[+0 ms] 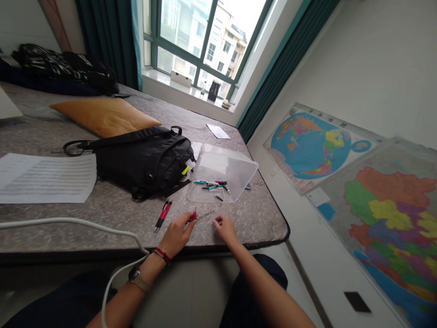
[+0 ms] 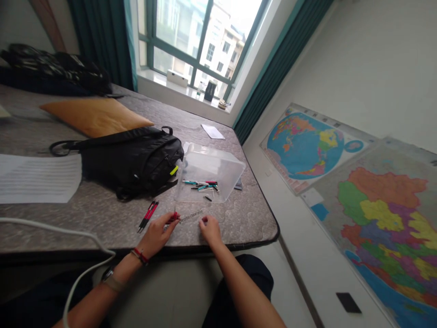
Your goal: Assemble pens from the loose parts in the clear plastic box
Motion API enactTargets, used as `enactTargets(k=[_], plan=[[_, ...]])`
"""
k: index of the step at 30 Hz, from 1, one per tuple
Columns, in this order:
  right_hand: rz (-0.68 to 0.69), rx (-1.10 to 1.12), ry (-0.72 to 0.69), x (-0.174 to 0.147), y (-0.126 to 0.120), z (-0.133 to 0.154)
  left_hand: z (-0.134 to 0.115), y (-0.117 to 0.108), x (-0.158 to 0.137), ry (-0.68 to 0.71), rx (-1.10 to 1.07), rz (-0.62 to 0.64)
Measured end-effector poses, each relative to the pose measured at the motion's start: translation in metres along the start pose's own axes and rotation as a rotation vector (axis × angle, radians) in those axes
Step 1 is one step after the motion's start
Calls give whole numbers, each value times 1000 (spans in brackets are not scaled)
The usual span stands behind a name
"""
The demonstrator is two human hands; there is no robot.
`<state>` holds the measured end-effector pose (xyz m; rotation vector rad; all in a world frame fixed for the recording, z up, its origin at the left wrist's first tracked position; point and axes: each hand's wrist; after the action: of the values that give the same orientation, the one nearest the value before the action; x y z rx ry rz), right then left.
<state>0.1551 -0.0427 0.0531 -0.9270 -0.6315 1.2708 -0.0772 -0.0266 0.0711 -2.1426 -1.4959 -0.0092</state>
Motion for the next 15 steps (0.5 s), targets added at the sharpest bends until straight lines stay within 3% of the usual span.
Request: enactTargets(k=[5,8,15], plan=[[-150,-247,-71,-2,9,-48,-1,0,0,-49,-6,23],[-221,-283,-109,-8,17,-56,-2,-1,0,-72,2,44],[-230,-240,-124,-4,20,-61,-7,-4,-3,-96,-30,15]])
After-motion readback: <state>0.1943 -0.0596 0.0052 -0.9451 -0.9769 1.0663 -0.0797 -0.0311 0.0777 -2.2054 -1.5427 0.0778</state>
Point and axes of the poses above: each hand's wrist, its own x-axis towards the middle knuckle, its own y-axis out of the palm, z = x × y, and after that the axes turned 5 degrees about z, right-handed
